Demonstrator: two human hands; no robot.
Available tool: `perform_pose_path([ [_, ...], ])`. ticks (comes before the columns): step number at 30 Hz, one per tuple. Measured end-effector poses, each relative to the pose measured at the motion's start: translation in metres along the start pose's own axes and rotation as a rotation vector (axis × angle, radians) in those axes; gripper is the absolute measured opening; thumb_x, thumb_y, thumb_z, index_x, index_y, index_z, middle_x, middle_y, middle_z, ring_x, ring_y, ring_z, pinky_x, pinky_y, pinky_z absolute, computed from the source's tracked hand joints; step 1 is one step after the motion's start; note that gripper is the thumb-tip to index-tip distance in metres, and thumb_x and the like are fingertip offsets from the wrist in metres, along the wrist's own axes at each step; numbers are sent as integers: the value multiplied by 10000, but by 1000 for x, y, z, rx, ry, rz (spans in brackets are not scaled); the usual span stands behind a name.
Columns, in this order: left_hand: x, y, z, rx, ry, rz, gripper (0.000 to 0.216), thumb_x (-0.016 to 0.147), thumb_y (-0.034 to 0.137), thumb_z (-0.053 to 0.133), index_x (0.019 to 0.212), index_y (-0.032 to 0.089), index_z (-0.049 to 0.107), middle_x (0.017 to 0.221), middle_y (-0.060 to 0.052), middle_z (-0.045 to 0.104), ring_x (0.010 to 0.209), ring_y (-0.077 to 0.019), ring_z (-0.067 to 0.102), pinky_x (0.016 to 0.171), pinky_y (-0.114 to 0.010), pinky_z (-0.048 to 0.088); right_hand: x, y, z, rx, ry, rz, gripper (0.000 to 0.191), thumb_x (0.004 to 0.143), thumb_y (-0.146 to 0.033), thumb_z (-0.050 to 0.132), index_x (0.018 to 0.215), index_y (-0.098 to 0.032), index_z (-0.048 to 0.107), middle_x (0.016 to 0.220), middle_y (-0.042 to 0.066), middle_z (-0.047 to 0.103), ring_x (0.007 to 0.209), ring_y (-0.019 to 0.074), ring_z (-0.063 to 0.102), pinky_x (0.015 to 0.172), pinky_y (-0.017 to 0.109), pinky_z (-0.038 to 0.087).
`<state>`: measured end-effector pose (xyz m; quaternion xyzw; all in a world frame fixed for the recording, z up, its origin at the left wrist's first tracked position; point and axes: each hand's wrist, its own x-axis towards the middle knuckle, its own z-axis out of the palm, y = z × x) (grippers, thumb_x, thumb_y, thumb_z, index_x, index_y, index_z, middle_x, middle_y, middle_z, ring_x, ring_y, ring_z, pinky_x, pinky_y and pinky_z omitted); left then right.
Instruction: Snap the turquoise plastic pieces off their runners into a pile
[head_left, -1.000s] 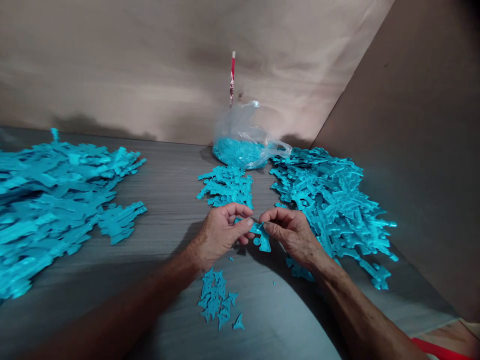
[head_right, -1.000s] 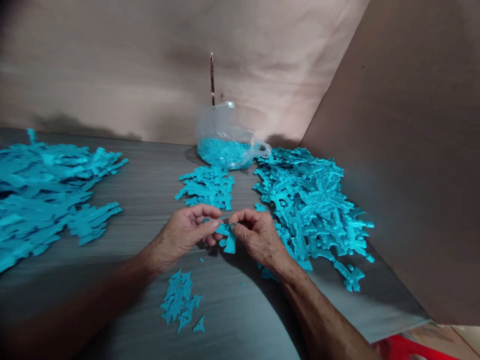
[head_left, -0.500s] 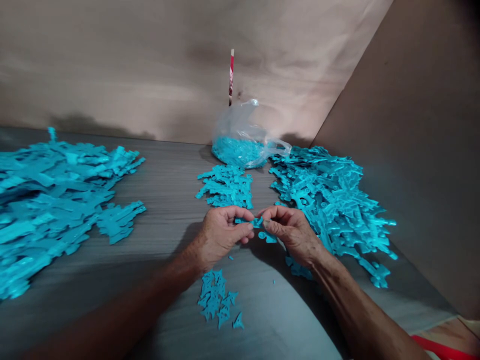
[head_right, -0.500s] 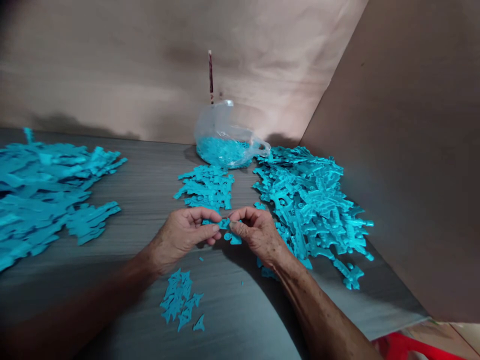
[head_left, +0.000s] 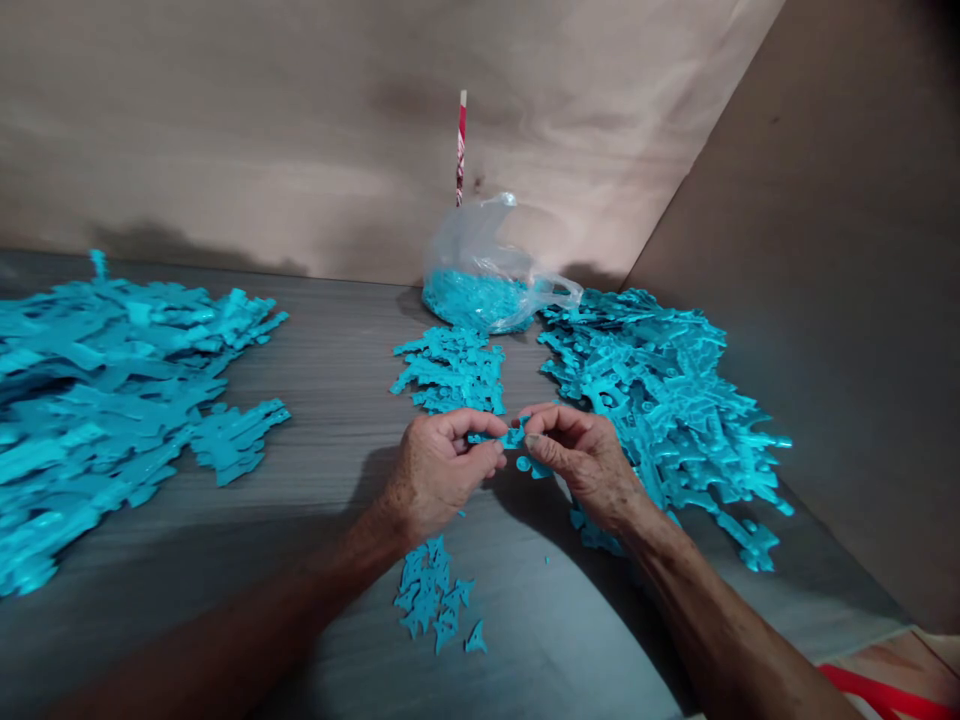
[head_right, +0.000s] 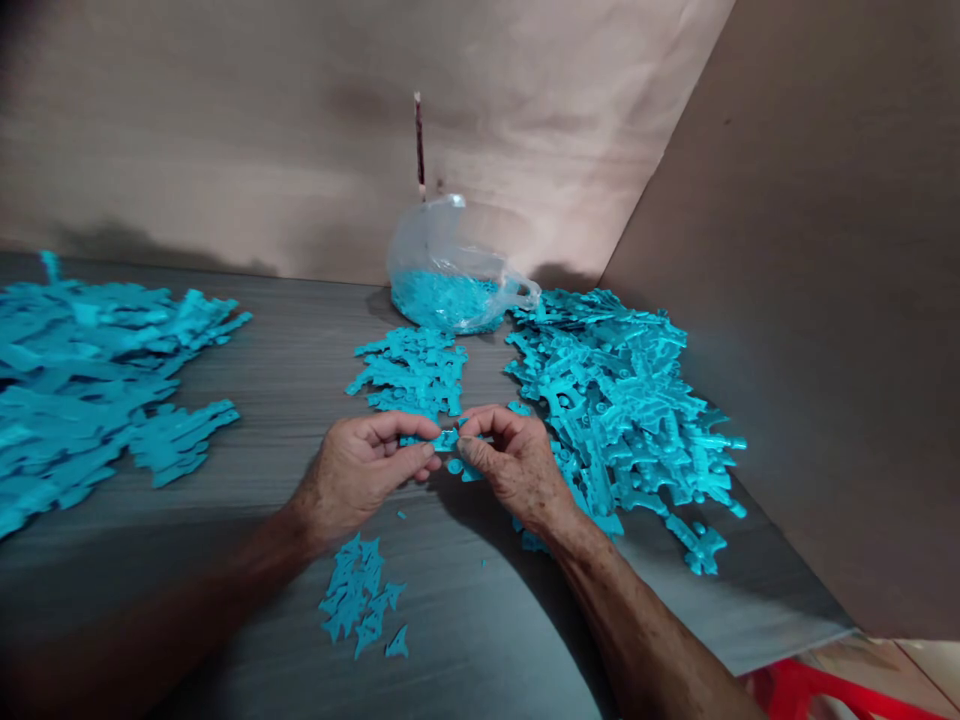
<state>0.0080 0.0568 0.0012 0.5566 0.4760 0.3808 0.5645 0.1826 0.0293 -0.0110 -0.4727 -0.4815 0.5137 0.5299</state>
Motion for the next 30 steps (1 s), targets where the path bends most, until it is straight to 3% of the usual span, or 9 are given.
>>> perform_pose_path([
  [4,1,-3,-1,41,3,-12,172,671,183,683,835,148,717,608,-16,723,565,-161,680,535,-247,519,-1,4,-2,-82,-6,-116,180,751,-348,770,761,-188,689,1073,75,623,849,188,611,655,287,498],
  [8,0,0,-1,13,2,-2,175,666,188,692,833,143,721,627,-19,727,606,-170,700,565,-248,539,-3,7,-3,-380,47,-393,26,850,-230,669,831,-212,668,1091,78,621,977,210,618,807,339,496],
  [11,-1,2,-1,-5,14,31,186,678,216,705,846,140,730,625,-21,728,610,-168,699,580,-247,547,-5,5,-2,-652,93,-634,88,874,-151,625,886,-231,661,1052,70,631,1026,220,607,884,387,476],
  [14,-2,1,-1,0,16,90,192,712,273,715,850,141,739,631,-23,723,601,-161,684,571,-245,536,-6,3,-1,-811,108,-791,142,881,-103,598,911,-226,662,1010,76,612,982,218,587,824,387,492],
  [20,-2,-6,1,-31,61,129,220,651,284,778,820,153,728,651,3,685,570,-134,634,562,-242,519,-7,-1,2,-905,92,-891,160,873,-64,612,892,-215,664,878,59,592,893,206,557,815,391,488],
  [30,-7,-5,3,18,123,135,170,613,240,751,757,166,698,625,24,625,540,-103,532,524,-223,433,-9,-5,5,-890,61,-881,145,894,-68,582,917,-208,612,878,53,586,854,196,547,772,388,473],
])
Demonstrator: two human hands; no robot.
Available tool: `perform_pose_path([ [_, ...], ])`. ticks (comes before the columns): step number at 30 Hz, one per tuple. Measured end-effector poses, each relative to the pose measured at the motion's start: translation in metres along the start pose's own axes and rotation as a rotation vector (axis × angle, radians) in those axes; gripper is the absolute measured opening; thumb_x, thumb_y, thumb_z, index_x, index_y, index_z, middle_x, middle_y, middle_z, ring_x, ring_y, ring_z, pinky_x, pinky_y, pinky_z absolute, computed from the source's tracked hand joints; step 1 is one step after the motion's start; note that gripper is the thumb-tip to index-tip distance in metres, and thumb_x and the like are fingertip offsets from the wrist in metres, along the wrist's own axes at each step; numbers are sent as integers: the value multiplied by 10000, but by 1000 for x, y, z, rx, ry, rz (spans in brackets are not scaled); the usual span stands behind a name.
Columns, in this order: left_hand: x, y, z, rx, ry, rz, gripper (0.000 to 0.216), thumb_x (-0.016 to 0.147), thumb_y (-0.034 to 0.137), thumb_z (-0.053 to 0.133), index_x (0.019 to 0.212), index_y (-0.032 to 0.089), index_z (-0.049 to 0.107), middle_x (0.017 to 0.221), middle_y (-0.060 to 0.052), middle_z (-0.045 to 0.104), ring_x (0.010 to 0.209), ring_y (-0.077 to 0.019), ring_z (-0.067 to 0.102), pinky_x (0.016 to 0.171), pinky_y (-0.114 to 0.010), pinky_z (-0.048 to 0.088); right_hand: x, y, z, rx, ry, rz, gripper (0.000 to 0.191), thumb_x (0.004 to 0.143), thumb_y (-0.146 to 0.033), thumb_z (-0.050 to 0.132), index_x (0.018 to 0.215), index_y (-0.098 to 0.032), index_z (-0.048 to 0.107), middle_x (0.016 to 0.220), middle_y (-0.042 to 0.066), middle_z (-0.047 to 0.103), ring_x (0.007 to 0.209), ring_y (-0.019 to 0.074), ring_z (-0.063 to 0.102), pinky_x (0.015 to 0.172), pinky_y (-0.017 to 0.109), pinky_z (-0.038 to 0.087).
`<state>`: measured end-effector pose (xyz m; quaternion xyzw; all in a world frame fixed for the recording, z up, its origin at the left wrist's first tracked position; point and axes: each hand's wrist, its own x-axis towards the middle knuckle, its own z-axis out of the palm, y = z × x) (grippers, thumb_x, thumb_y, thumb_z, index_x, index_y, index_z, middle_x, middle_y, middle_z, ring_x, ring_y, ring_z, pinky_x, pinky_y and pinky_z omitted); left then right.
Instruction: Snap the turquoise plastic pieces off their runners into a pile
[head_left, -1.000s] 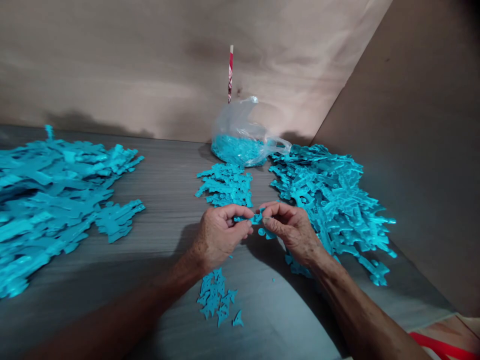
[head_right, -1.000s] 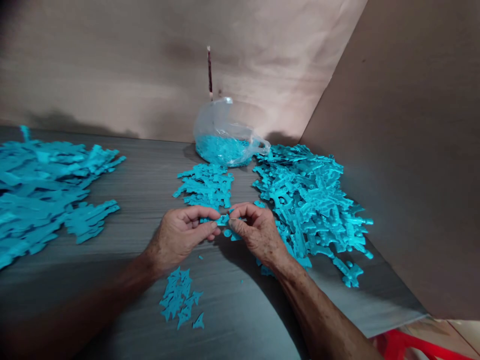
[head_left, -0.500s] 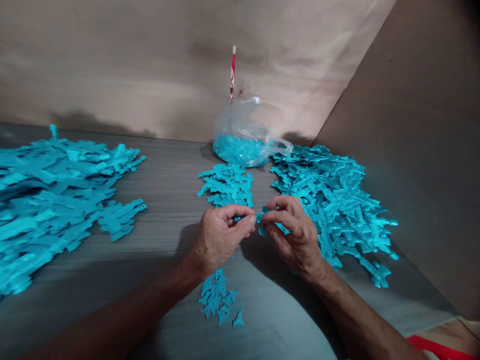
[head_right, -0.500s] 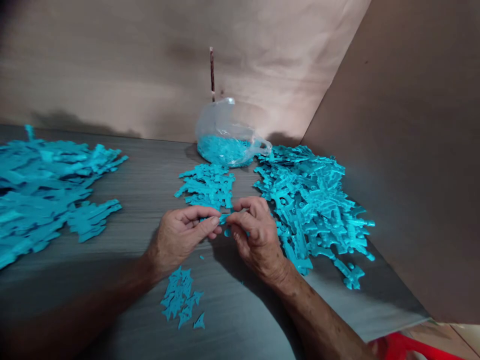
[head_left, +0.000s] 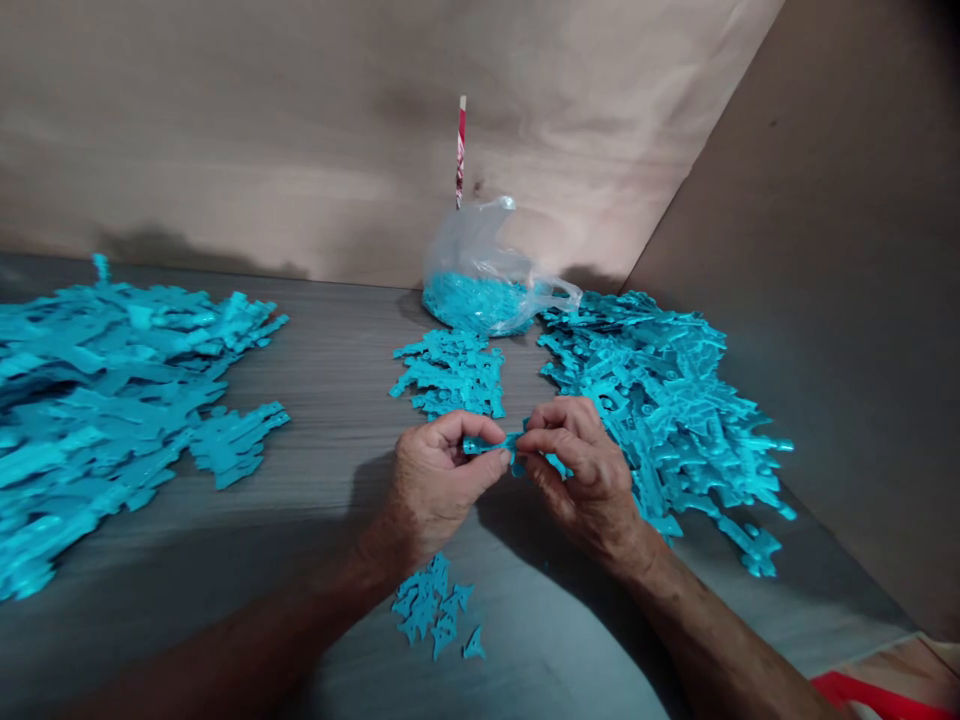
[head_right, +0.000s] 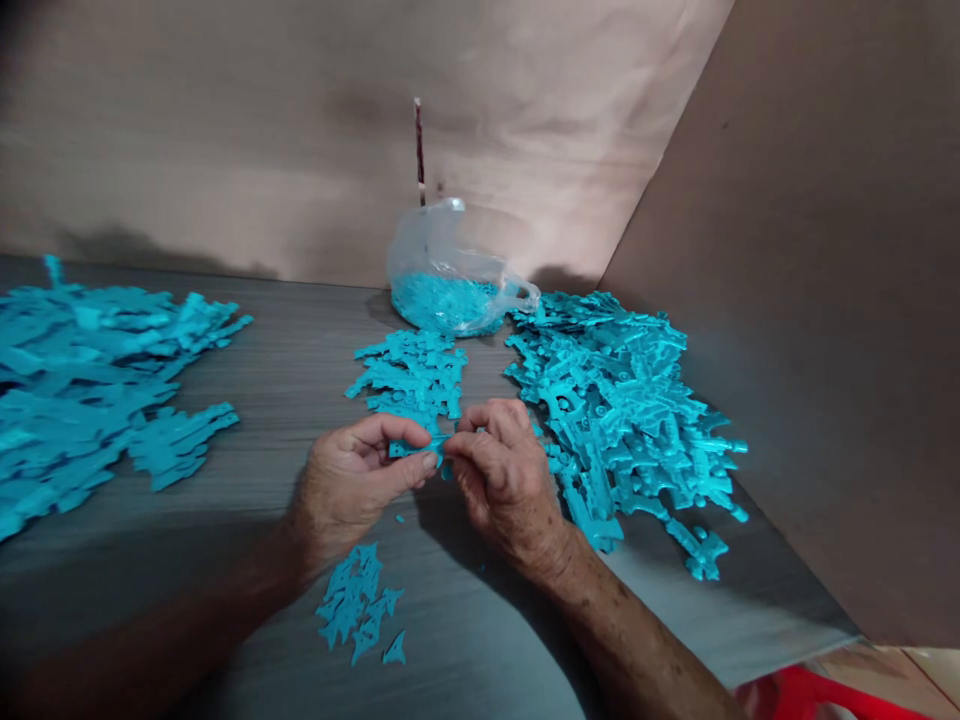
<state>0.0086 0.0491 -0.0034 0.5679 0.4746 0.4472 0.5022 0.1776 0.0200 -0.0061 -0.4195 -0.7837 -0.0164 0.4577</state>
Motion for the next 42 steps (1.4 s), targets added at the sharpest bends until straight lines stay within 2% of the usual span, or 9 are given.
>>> perform_pose_path([
  [9,1,-1,0,59,30,43,109,610,230,713,689,170,666,594,28,591,541,-104,490,521,-224,388,-6,-2,3,-13,-7,45,171,866,-69,604,983,-194,618,954,72,561,905,207,537,786,385,470],
  [14,-2,4,1,54,67,85,65,621,208,694,657,171,655,573,41,571,495,-81,436,481,-207,363,-6,-9,5,-40,30,114,137,844,-100,628,936,-198,653,1048,90,546,980,233,540,799,400,463],
  [17,-3,7,2,-16,56,88,109,625,202,710,726,169,682,663,21,639,550,-94,518,529,-207,429,-3,-15,6,28,71,189,104,847,-98,609,874,-190,648,1134,103,532,1056,242,552,827,391,470],
  [21,-4,9,2,-141,21,6,231,654,238,710,872,158,705,812,-18,712,646,-137,652,638,-248,520,0,-14,5,192,76,330,100,832,-107,609,785,-191,635,1169,89,545,1096,230,573,914,391,456],
  [26,0,10,2,-161,26,-88,235,664,247,697,874,144,713,642,-8,707,579,-151,670,568,-235,503,1,-5,1,362,24,476,102,785,-125,647,707,-189,658,1081,81,625,1064,230,606,862,350,461],
  [31,1,13,2,-170,8,-87,200,652,212,700,842,150,718,615,-1,705,561,-140,654,559,-229,506,1,-3,2,399,9,430,104,765,-115,644,734,-206,682,990,61,693,1058,242,619,889,384,460],
  [34,-1,15,2,-189,-19,-99,182,658,215,699,827,147,712,614,1,703,566,-134,652,573,-229,515,0,-4,3,356,22,421,103,769,-127,645,748,-218,690,887,44,711,1021,242,637,850,369,477],
  [38,0,15,2,-199,-15,-112,179,637,203,704,805,145,710,623,3,706,566,-128,655,576,-223,513,-1,-5,4,357,51,449,105,763,-140,642,709,-220,681,722,1,671,820,197,653,750,308,491],
  [42,1,14,2,-202,-4,-93,172,628,195,711,794,149,712,617,11,710,570,-120,656,576,-207,504,-1,-7,4,399,45,497,104,743,-133,632,687,-209,676,662,-23,626,658,145,591,693,275,475],
])
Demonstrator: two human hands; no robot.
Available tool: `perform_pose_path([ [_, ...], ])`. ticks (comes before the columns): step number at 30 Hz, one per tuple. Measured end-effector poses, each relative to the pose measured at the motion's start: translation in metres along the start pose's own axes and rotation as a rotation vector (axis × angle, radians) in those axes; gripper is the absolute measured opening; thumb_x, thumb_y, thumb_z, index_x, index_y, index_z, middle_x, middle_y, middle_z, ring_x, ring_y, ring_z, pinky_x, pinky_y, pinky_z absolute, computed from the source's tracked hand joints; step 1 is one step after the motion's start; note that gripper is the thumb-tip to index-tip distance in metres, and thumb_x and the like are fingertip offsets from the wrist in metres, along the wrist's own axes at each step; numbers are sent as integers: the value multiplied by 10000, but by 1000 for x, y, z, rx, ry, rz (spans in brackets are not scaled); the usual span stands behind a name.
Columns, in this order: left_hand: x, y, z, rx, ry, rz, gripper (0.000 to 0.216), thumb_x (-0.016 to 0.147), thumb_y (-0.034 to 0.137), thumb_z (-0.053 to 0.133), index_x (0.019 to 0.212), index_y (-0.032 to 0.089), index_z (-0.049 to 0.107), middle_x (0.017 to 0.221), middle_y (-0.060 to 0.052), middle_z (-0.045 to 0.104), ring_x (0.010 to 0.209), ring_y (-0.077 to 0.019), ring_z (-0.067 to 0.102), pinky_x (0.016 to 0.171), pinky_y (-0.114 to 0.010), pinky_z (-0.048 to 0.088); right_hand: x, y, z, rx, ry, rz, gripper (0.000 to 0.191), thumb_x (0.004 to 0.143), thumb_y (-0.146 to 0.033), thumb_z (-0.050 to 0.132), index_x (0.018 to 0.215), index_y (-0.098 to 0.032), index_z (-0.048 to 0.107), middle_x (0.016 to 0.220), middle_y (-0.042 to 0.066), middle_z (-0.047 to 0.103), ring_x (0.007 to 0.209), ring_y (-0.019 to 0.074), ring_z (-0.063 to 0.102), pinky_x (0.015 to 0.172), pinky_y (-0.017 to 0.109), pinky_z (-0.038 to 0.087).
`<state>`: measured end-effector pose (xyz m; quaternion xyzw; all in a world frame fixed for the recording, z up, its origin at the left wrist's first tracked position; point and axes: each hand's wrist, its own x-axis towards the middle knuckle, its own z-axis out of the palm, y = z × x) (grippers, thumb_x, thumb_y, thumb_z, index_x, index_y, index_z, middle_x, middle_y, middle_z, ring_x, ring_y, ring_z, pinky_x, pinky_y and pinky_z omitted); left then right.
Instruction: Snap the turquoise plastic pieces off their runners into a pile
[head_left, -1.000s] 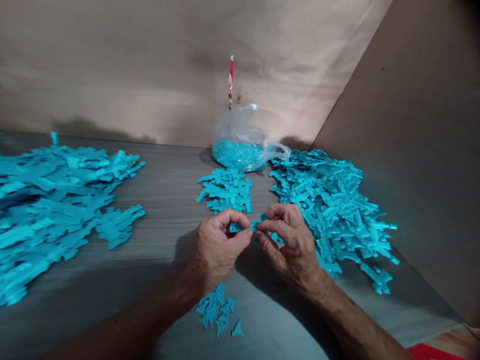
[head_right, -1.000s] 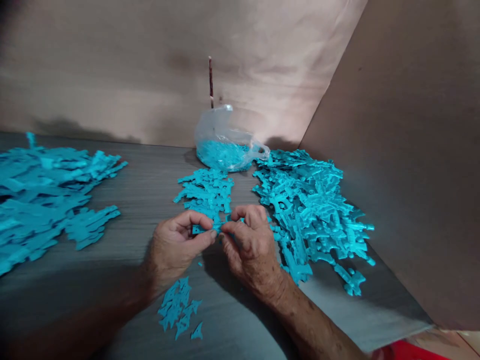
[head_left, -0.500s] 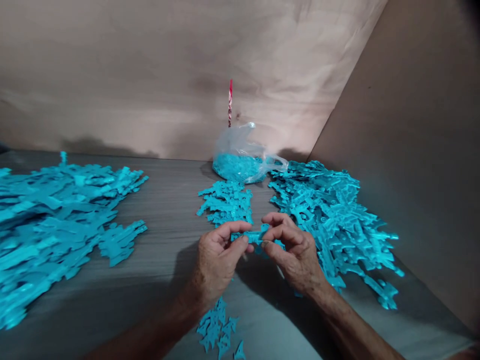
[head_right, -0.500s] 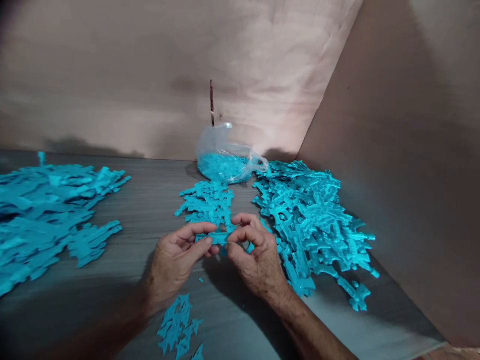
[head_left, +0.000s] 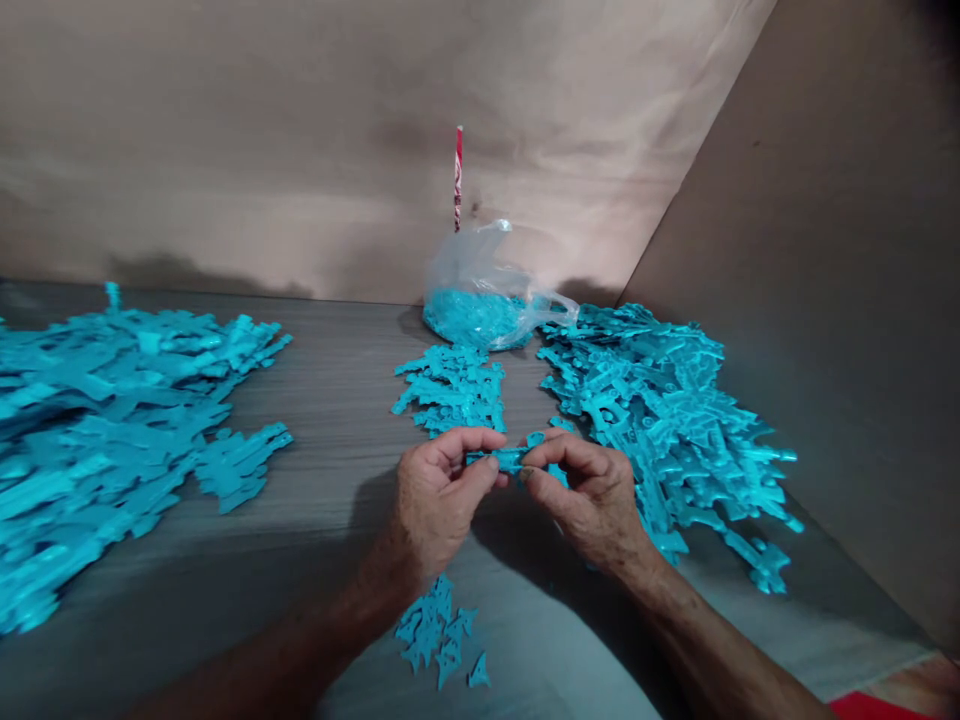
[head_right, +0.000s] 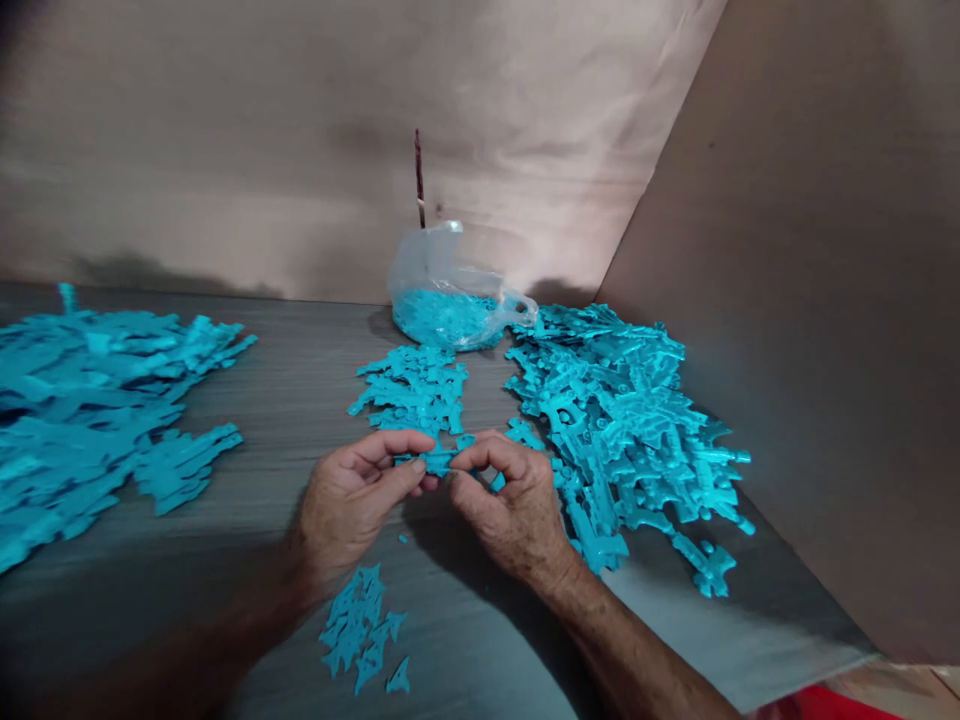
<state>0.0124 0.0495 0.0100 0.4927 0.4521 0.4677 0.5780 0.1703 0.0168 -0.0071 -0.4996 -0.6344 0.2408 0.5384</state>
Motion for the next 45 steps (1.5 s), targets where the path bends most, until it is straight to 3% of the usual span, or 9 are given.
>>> perform_pose_path([
  [5,-1,2,2,6,17,-13,168,631,187,702,793,144,708,590,12,701,548,-121,659,549,-202,499,-1,2,0,12,-14,37,98,723,-122,620,680,-199,662,641,-30,614,621,131,555,683,274,468],
  [9,-3,4,2,11,33,-9,154,635,181,695,784,150,714,582,12,697,533,-133,666,531,-211,504,-2,2,0,-44,-13,-32,119,733,-111,610,672,-208,641,625,-36,601,607,133,558,687,283,482],
  [14,-6,7,2,43,20,47,139,669,170,684,794,165,743,622,9,717,544,-126,668,555,-208,526,-3,-2,0,-62,7,-139,124,758,-115,624,711,-222,664,801,20,718,913,219,680,806,334,509],
  [16,-6,7,2,54,11,40,137,682,166,672,795,166,750,623,6,718,541,-125,666,541,-202,524,-3,-4,1,8,19,-82,108,748,-123,639,714,-217,679,869,40,737,948,228,682,794,332,516],
  [18,-6,6,2,73,1,41,149,697,170,665,815,168,757,637,2,726,547,-130,673,536,-203,526,-2,-6,1,107,25,32,97,728,-131,644,686,-209,684,868,43,740,853,209,686,708,305,517],
  [23,-5,-3,-1,122,-16,81,178,728,194,669,876,172,764,703,-11,746,599,-145,698,595,-221,551,1,-10,2,254,18,279,68,666,-143,672,614,-185,684,585,-20,646,536,116,543,530,238,436],
  [28,-5,-7,-3,153,-26,95,197,706,202,699,892,177,760,717,-10,738,617,-148,680,602,-232,550,2,-10,1,389,-35,358,42,661,-160,696,623,-175,698,601,-11,661,546,114,560,537,232,449],
  [40,-11,-4,1,177,10,201,133,722,178,672,836,183,741,677,0,728,586,-146,678,577,-223,535,-4,-6,-1,176,20,190,56,706,-148,682,702,-190,718,625,-13,673,561,126,558,544,249,444],
  [45,-18,0,0,381,60,415,146,760,126,628,824,208,730,792,1,756,673,-154,697,635,-236,541,-6,-7,-1,72,47,7,101,726,-112,669,710,-208,696,698,0,707,673,159,642,628,278,492],
])
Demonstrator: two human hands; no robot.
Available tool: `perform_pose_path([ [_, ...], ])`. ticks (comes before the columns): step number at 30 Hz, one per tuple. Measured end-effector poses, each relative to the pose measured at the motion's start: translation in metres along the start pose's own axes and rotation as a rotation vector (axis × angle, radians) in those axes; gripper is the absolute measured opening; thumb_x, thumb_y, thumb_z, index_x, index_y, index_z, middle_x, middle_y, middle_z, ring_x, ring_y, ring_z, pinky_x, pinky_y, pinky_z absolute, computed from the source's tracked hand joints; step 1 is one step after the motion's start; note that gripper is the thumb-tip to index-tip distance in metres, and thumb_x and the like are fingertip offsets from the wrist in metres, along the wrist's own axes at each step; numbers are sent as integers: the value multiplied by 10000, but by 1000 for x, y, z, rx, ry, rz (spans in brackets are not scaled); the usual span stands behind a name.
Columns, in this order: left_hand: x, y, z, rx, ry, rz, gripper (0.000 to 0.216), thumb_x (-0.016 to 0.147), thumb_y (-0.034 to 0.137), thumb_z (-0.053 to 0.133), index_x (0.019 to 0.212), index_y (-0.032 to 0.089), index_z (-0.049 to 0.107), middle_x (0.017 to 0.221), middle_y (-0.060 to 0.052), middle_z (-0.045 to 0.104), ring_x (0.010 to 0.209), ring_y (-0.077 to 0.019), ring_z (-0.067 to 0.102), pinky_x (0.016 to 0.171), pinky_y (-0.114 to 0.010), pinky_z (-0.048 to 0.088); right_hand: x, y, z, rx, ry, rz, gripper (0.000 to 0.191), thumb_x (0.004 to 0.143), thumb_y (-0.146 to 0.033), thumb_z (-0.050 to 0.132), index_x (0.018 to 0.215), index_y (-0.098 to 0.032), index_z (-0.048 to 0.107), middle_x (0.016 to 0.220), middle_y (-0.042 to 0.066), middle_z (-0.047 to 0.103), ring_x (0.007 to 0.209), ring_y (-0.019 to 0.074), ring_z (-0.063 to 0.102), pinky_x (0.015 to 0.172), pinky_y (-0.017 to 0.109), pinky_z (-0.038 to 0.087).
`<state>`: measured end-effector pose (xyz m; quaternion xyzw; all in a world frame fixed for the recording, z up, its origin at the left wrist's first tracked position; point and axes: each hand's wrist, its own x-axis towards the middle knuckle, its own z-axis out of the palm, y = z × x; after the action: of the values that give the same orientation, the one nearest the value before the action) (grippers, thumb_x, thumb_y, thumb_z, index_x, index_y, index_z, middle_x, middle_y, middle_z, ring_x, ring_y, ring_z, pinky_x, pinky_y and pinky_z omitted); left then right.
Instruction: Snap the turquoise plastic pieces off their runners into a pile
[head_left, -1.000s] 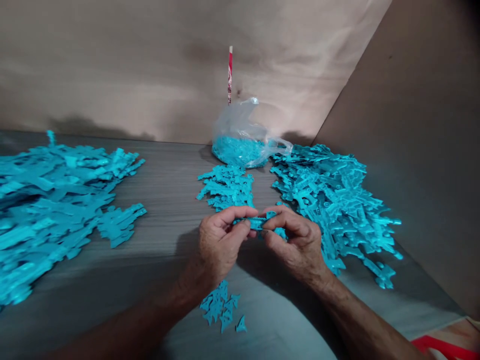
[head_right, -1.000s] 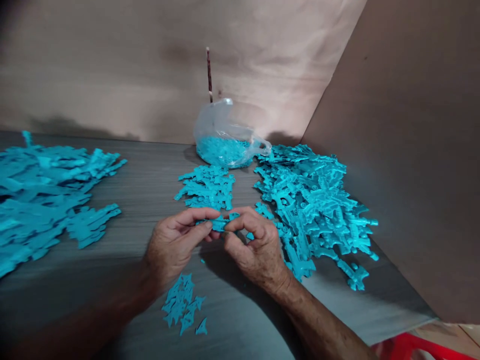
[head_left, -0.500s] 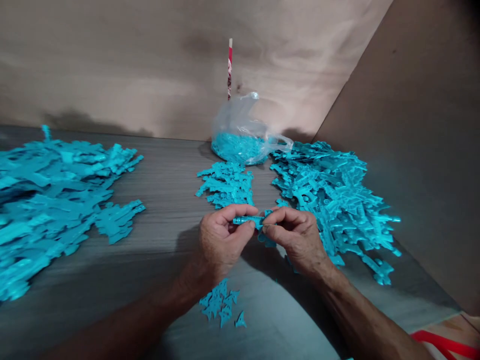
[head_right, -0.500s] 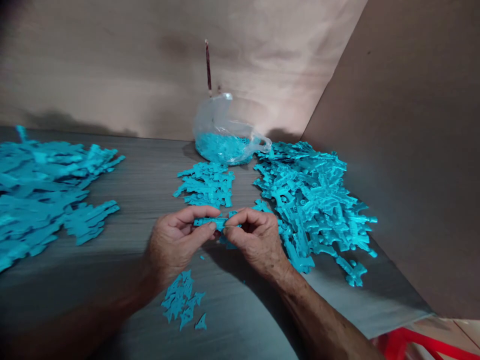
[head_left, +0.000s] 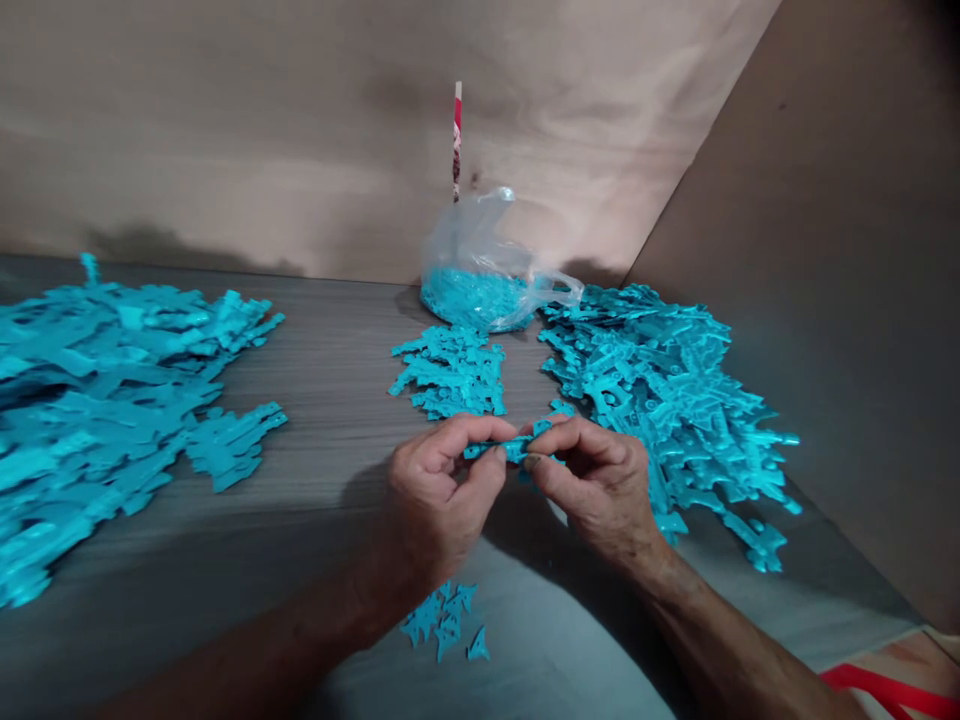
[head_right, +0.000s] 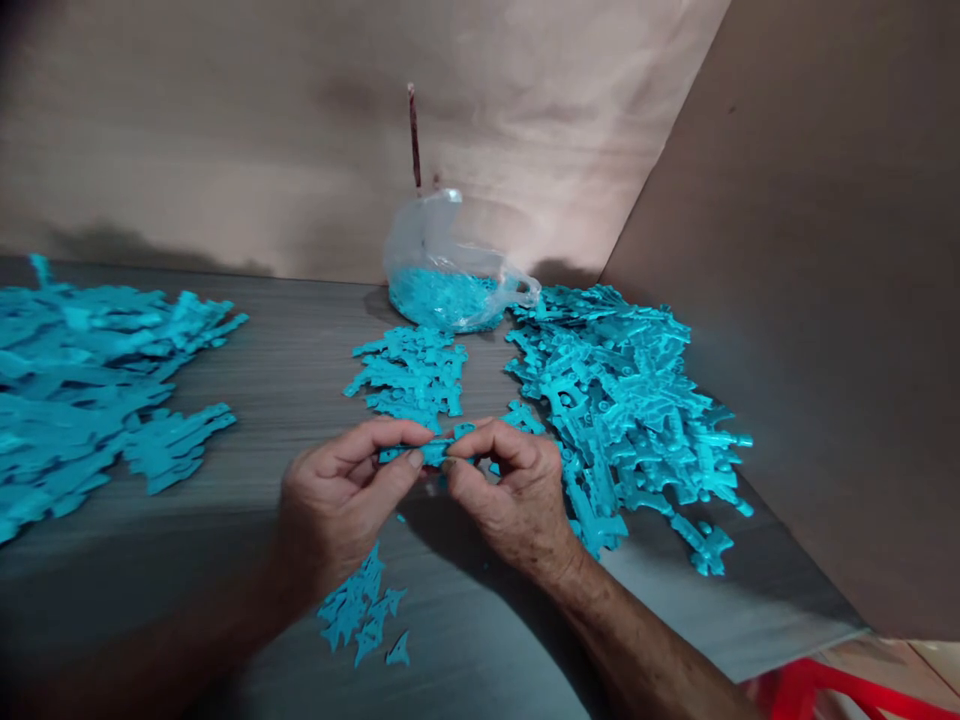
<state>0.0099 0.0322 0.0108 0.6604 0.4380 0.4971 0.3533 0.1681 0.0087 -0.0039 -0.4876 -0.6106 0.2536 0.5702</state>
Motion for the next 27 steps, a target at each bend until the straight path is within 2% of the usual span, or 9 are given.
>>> perform_pose_path([
  [4,-4,5,-5,136,7,232,173,784,90,620,860,222,702,857,12,756,800,-147,706,797,-236,540,-2,-3,0,-41,38,-137,164,727,-66,660,766,-220,700,825,27,752,826,200,713,749,322,549],
  [8,-5,7,-9,157,-24,357,181,772,118,673,918,224,680,889,-8,749,829,-160,704,809,-249,537,-3,-8,-1,-54,45,-257,200,743,-36,659,802,-225,686,860,24,759,831,179,726,748,297,569],
  [13,-3,6,-8,189,-21,396,159,787,115,678,901,226,671,863,-8,749,807,-160,705,793,-256,544,-3,-9,0,-102,71,-301,183,759,-47,654,789,-226,673,806,22,741,835,193,726,742,314,575],
  [18,-1,3,-7,165,21,463,184,761,67,680,879,208,662,842,14,737,775,-125,693,783,-224,541,-7,0,2,-29,95,-222,192,757,-85,691,875,-232,654,877,38,730,864,202,710,773,347,570],
  [21,-2,3,-6,185,25,438,186,756,64,690,877,202,660,832,27,734,763,-105,686,786,-203,533,-9,4,2,37,89,-180,220,767,-99,703,922,-239,634,896,36,717,867,198,701,785,357,568],
  [27,-4,2,-5,205,37,344,179,737,73,696,845,213,669,794,48,744,703,-99,679,738,-198,533,-9,4,5,56,88,-145,187,772,-88,683,869,-233,615,861,18,712,829,185,696,749,330,558],
])
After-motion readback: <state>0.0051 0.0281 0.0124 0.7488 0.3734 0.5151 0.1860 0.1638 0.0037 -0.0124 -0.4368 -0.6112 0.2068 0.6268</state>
